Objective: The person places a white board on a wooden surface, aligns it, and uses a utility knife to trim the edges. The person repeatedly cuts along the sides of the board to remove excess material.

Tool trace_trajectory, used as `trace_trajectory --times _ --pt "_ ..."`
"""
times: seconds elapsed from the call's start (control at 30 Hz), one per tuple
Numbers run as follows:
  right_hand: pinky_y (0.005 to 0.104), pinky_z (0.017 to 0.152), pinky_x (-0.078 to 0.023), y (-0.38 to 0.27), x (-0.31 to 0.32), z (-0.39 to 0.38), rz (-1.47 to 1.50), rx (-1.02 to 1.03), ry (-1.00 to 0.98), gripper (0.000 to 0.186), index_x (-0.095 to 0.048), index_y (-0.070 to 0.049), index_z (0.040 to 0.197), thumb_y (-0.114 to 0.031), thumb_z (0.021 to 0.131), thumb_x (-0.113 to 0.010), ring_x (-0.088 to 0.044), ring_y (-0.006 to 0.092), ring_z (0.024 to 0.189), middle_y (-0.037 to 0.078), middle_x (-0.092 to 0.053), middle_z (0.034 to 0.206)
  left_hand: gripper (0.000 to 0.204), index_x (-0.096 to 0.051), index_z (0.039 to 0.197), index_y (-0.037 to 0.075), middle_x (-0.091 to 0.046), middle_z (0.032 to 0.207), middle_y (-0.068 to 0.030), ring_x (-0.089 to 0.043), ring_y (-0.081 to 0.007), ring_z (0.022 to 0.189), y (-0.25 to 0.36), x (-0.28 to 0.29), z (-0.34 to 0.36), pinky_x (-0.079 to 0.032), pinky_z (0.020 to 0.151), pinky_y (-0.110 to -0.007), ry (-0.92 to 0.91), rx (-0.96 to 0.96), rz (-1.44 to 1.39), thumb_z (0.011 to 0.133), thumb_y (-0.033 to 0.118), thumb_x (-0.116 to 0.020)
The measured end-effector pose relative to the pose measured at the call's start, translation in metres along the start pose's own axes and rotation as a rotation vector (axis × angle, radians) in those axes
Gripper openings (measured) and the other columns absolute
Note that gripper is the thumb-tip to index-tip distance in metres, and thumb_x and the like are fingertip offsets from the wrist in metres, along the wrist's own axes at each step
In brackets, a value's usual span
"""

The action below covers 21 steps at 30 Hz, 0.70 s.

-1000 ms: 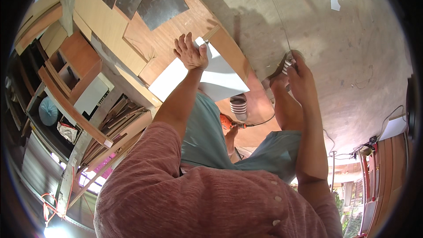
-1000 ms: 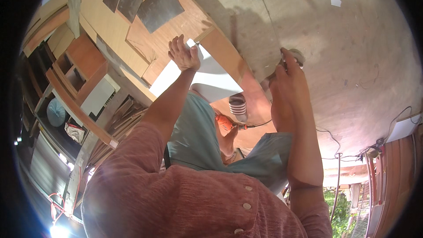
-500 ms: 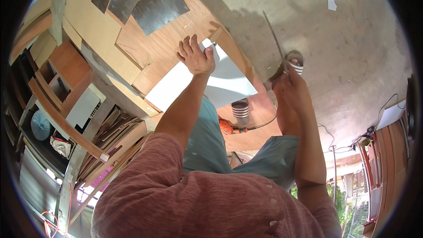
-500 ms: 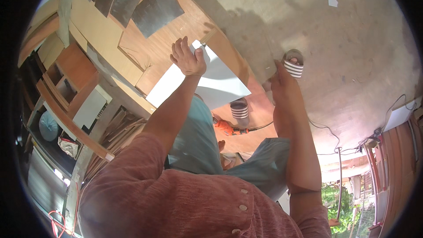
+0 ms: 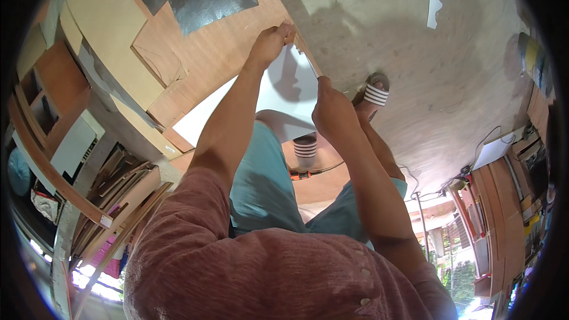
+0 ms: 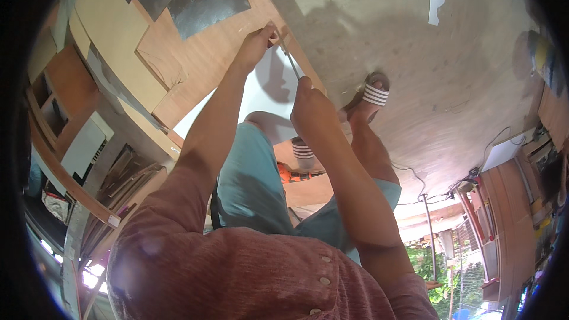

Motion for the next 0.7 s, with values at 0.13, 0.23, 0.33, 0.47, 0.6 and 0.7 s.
trace_trajectory --times 0.13,0.23,0.33,0.47,0.6,0.7 --pt "0.053 0.068 -0.056 -0.009 -0.01 0.004 -0.083 0.02 -0.026 0.017 -0.043 0.007 0.101 0.0 0.088 -0.049 -0.068 0.0474 0.076 0.031 -0.065 0.077 0.04 -0.07 0.083 0.006 -0.06 0.078 -0.0031 -0.053 -0.016 0.07 0.002 -0.028 0.015 -0.043 0.071 -0.032 -0.288 0.071 -0.233 0.094 0.041 -0.054" --pt "0.0525 0.069 -0.057 -0.012 -0.012 0.008 -0.135 -0.032 -0.061 0.016 -0.043 0.007 0.101 -0.001 0.088 -0.049 -0.069 0.0473 0.077 0.032 -0.065 0.079 0.035 -0.068 0.079 0.007 -0.057 0.074 -0.0023 -0.052 -0.015 0.069 -0.007 -0.038 0.031 -0.042 0.07 -0.031 -0.293 0.052 -0.099 0.092 0.036 -0.053" --pt "0.0519 0.069 -0.057 -0.012 -0.016 0.01 -0.195 -0.059 -0.076 0.016 -0.042 0.008 0.1 -0.001 0.089 -0.049 -0.069 0.0474 0.078 0.033 -0.066 0.079 0.035 -0.068 0.08 0.005 -0.059 0.077 -0.0043 -0.053 -0.0163 0.074 -0.02 -0.046 0.045 -0.043 0.073 -0.033 -0.273 0.043 -0.027 0.091 0.034 -0.053" --pt "0.0518 0.069 -0.058 -0.02 -0.015 0.011 -0.257 -0.08 -0.098 0.018 -0.041 0.009 0.102 0.0 0.089 -0.049 -0.069 0.0481 0.08 0.034 -0.066 0.08 0.049 -0.07 0.104 -0.003 -0.07 0.111 -0.0194 -0.064 -0.031 0.102 -0.008 -0.055 0.051 -0.045 0.094 -0.042 -0.332 -0.127 0.201 0.09 0.04 -0.053" --pt "0.0512 0.072 -0.058 -0.024 -0.016 0.017 -0.263 -0.123 -0.111 0.02 -0.041 0.01 0.104 0.0 0.088 -0.049 -0.069 0.0482 0.083 0.035 -0.066 0.082 0.058 -0.069 0.117 0.002 -0.067 0.126 -0.0181 -0.062 -0.0309 0.114 -0.012 -0.055 0.054 -0.044 0.099 -0.04 -0.339 -0.032 0.214 0.089 0.049 -0.052" --pt "0.0512 0.074 -0.057 -0.025 -0.02 0.019 -0.254 -0.127 -0.108 0.021 -0.041 0.01 0.105 -0.001 0.089 -0.048 -0.069 0.0482 0.084 0.035 -0.066 0.083 0.064 -0.068 0.123 0.003 -0.063 0.133 -0.0178 -0.06 -0.0305 0.122 -0.022 -0.055 0.055 -0.043 0.103 -0.038 -0.283 0.044 0.209 0.086 0.054 -0.055"
Point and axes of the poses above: each hand's wrist, its own z-axis towards the middle knuckle, its own x-axis out of the back of the hand, y = z × x, the point moved 10 cm from there along z, towards the middle knuckle
